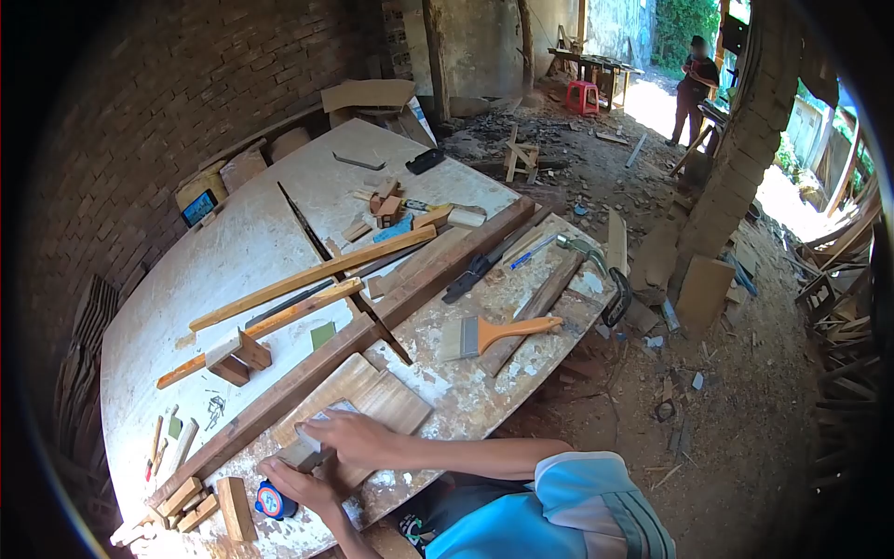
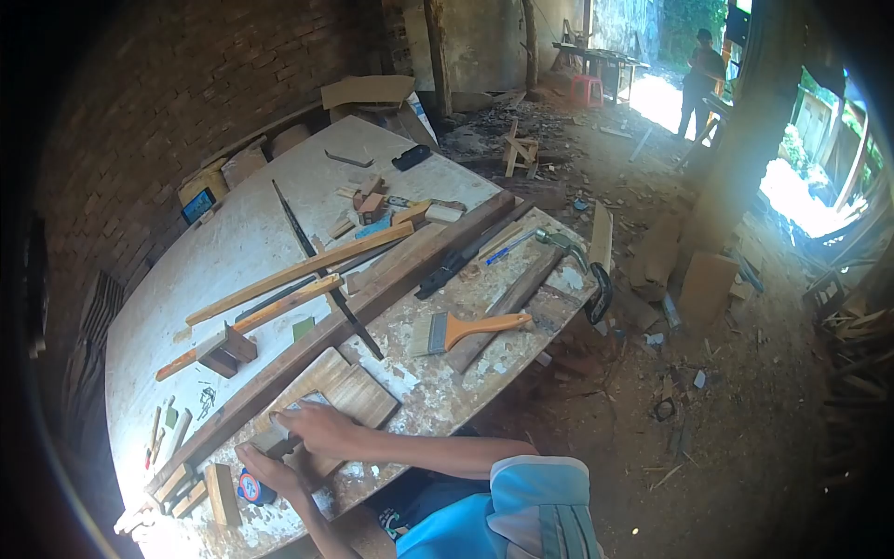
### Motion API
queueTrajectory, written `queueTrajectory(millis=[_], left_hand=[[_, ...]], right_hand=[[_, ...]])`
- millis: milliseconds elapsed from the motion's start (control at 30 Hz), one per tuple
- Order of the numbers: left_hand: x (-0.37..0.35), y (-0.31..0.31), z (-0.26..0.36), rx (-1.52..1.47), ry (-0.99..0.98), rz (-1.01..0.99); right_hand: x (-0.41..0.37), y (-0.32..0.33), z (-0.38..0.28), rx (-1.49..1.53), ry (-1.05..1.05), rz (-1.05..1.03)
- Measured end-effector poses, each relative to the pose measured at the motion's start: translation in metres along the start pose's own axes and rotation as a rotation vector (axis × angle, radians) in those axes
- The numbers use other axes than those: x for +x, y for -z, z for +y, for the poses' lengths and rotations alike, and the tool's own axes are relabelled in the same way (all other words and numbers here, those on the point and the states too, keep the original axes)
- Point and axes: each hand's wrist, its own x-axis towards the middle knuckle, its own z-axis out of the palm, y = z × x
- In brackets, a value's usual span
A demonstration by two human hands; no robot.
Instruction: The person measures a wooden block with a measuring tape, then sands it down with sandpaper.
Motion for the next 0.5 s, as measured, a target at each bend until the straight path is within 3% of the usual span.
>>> queueTrajectory(millis=[33,67,200,267,300,367,400,433,467,500], left_hand=[[0.003,-0.002,0.0,0.052,-0.091,-0.02],[0.004,-0.004,0.0,0.075,-0.121,-0.022],[0.002,-0.013,0.007,0.129,-0.138,0.037],[0.004,-0.016,0.017,0.247,-0.29,0.007],[0.003,-0.018,0.018,0.31,-0.395,-0.016],[0.002,-0.006,-0.016,0.593,-0.451,-0.073],[0.002,-0.002,-0.022,0.729,-0.489,-0.098],[0.007,0.002,-0.026,0.917,-0.887,-0.007],[0.005,-0.002,-0.012,0.67,-0.57,-0.073],[0.009,-0.009,0.003,0.488,-0.426,-0.088]], right_hand=[[0.005,0.001,0.002,-0.029,-0.013,-0.019],[0.0,-0.007,-0.006,-0.09,0.136,0.112],[0.006,0.005,0.027,0.02,-0.02,0.029],[0.002,0.006,0.001,-0.031,0.072,0.129],[-0.001,0.004,-0.01,-0.035,0.13,0.159],[-0.006,0.014,-0.006,0.291,0.016,0.132],[-0.003,0.014,0.015,0.186,-0.005,0.129],[0.0,0.008,0.035,0.071,-0.016,0.128],[-0.003,0.013,0.015,0.018,0.009,0.109],[0.0,0.021,-0.003,-0.047,0.046,0.109]])
